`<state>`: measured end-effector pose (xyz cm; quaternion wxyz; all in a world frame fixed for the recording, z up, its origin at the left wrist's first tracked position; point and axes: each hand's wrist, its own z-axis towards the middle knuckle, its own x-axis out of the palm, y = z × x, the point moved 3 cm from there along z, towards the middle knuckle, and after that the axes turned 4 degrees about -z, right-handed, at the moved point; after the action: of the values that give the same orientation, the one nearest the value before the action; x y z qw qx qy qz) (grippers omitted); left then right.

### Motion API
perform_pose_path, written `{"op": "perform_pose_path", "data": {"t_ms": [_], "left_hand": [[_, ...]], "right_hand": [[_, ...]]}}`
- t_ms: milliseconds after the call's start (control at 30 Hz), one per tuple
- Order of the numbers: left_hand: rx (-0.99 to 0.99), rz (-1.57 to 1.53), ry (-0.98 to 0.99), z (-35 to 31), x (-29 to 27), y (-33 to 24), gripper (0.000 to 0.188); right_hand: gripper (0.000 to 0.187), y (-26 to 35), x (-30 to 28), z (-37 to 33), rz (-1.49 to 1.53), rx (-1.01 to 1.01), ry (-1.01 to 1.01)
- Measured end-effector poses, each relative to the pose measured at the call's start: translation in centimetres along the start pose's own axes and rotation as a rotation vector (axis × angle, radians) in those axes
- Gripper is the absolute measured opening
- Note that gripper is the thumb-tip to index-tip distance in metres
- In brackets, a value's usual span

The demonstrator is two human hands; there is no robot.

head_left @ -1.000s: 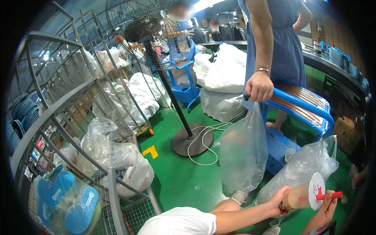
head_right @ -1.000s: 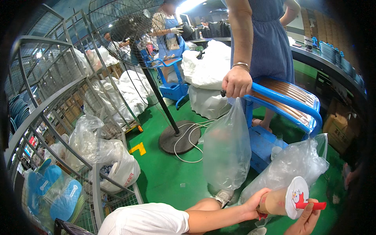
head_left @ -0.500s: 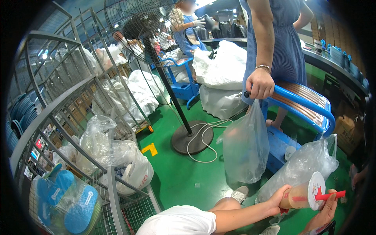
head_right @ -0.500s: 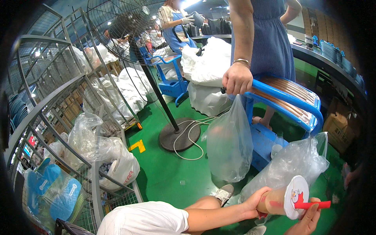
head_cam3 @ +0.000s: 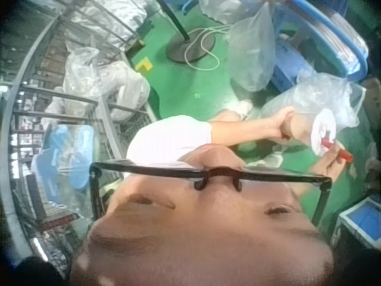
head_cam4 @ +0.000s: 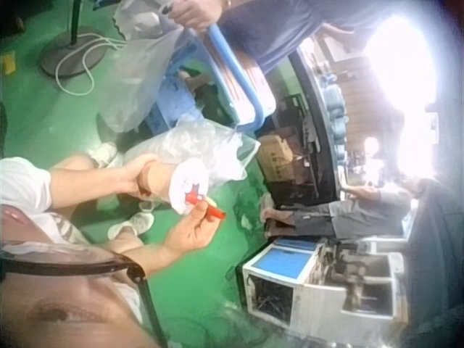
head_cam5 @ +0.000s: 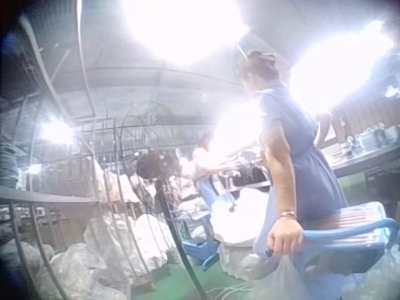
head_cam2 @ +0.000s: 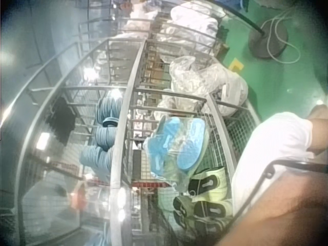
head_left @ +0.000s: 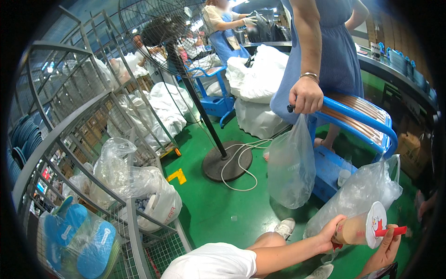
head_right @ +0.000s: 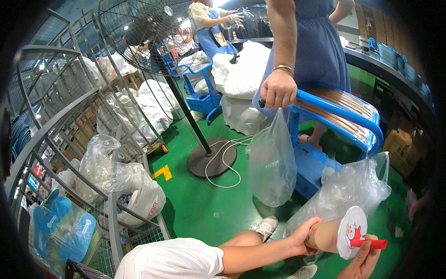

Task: The person points to shoes on a conveyor belt, then moves to a storage area and handles various shoe components and a drink.

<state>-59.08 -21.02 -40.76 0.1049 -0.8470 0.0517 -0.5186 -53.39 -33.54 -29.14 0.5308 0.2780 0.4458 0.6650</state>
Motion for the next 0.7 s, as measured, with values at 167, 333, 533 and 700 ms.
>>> {"op": "perform_pose_path", "data": {"t_ms": [167, 333, 533, 700], "left_hand": [[-0.005, 0.018, -0.003, 1.1, -1.1, 0.1, 0.030], [-0.017, -0.001, 0.056, 0.8, -0.8, 0.0, 0.030], [-0.033, -0.011, 0.117, 0.4, -1.1, 0.4, 0.030], [-0.025, -0.063, 0.067, 0.1, 0.5, 0.0, 0.031]], "right_hand": [[0.026, -1.4, -0.2, 0.3, 0.174, 0.115, -0.206], [0.029, -1.8, -0.8, 0.4, 0.267, 0.171, -0.107], [0.029, -0.5, 0.8, -0.2, 0.155, 0.121, -0.059], [0.022, 0.3, 0.2, -0.1, 0.085, -0.029, -0.094]]}}
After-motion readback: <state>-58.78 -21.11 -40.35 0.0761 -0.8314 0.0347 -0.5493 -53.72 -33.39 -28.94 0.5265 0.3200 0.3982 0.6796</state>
